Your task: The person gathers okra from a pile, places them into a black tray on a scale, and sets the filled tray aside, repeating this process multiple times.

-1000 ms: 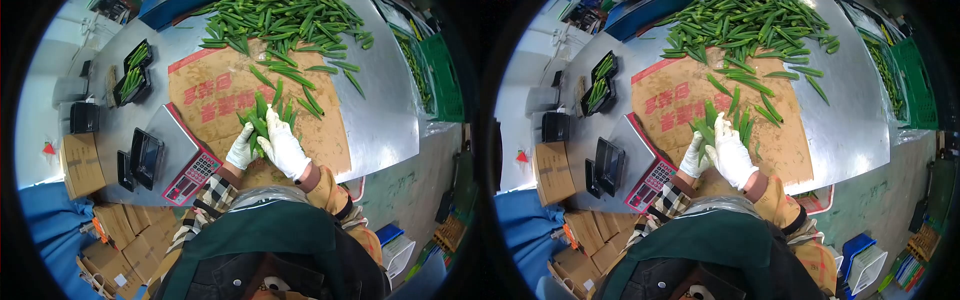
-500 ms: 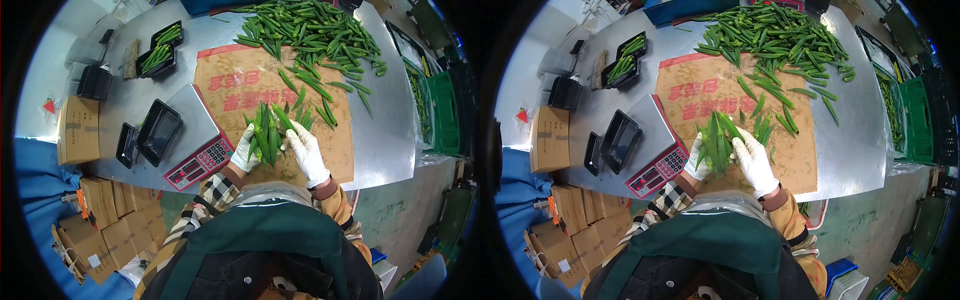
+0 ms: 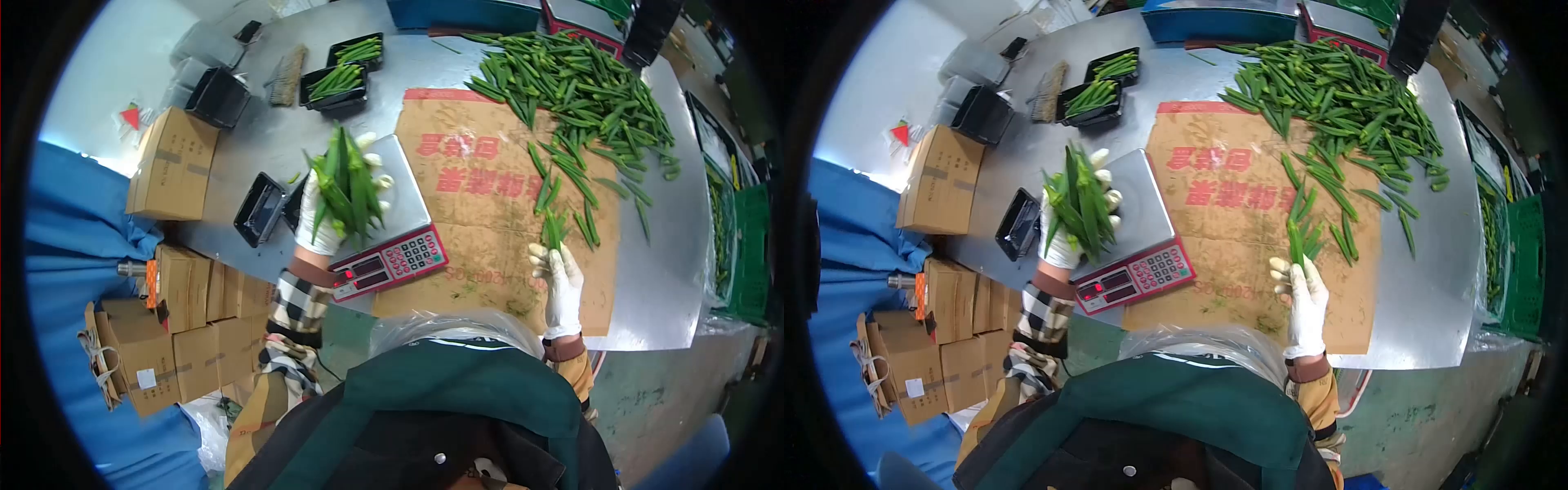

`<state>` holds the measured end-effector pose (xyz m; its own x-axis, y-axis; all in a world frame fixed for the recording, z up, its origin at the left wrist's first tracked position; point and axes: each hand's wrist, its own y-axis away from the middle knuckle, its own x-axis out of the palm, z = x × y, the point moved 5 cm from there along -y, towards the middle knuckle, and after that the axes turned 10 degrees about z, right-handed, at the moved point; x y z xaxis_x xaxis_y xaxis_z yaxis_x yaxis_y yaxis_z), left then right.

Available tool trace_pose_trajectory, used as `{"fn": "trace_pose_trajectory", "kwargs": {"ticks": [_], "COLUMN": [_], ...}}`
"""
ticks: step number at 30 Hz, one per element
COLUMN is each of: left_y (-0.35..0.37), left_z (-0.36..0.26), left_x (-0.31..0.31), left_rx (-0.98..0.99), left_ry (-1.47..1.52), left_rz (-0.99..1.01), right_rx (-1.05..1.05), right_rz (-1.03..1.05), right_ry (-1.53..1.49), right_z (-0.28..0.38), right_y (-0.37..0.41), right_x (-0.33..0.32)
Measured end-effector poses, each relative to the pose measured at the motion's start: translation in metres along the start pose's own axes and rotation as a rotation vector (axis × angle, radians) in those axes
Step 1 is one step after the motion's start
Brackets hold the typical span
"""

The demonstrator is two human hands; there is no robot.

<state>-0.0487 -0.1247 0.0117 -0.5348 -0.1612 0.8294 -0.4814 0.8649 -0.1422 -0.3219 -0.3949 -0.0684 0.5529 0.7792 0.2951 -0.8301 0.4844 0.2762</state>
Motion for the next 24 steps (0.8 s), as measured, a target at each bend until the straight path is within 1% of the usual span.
{"fn": "trace_pose_trajectory", "kwargs": {"ticks": [1,3,4,5,7,8,9,11,13,15,17,19,21,22,24], "left_y": [0.008,0.03,0.038,0.043,0.041,0.052,0.054,0.044,0.031,0.029,0.026,0.017,0.02,0.025,0.036], "left_z": [-0.023,-0.06,-0.071,-0.081,-0.079,-0.08,-0.074,-0.058,-0.03,0.024,0.069,0.093,0.12,0.129,0.137], "left_x": [-0.004,-0.017,-0.022,-0.037,-0.044,-0.07,-0.074,-0.032,0.013,0.03,0.062,0.083,0.077,0.069,0.057], "left_rx": [-0.002,-0.04,-0.081,-0.186,-0.447,-0.466,-0.427,-0.248,-0.235,-0.178,-0.022,0.057,0.004,0.003,-0.077], "left_ry": [-0.081,-0.43,-0.514,-0.714,-1.209,-1.756,-1.898,-1.819,-1.755,-1.692,-1.628,-2.053,-2.129,-2.005,-1.968], "left_rz": [-0.051,-0.194,-0.292,-0.383,-0.411,-0.495,-0.493,-0.562,-0.513,-0.321,-0.168,0.052,0.145,0.161,0.153], "right_rx": [0.001,0.002,0.007,0.002,-0.006,-0.002,0.002,0.003,0.007,0.039,0.104,0.113,0.195,0.211,0.247], "right_rz": [0.0,-0.008,-0.008,-0.001,0.016,0.025,0.036,0.068,0.115,0.211,0.322,0.433,0.486,0.491,0.498], "right_ry": [0.005,0.019,0.031,0.034,0.047,0.052,0.059,0.067,0.079,0.082,0.187,0.27,0.197,0.197,0.196], "right_z": [-0.004,-0.009,-0.011,-0.012,-0.013,-0.014,-0.015,-0.017,-0.017,-0.022,-0.021,-0.028,-0.031,-0.03,-0.029], "right_y": [0.001,0.001,0.0,-0.001,-0.003,-0.004,-0.005,-0.005,-0.001,0.0,0.004,0.008,0.013,0.013,0.015], "right_x": [0.0,0.001,0.001,0.004,0.012,0.016,0.02,0.029,0.04,0.053,0.071,0.083,0.088,0.089,0.088]}}
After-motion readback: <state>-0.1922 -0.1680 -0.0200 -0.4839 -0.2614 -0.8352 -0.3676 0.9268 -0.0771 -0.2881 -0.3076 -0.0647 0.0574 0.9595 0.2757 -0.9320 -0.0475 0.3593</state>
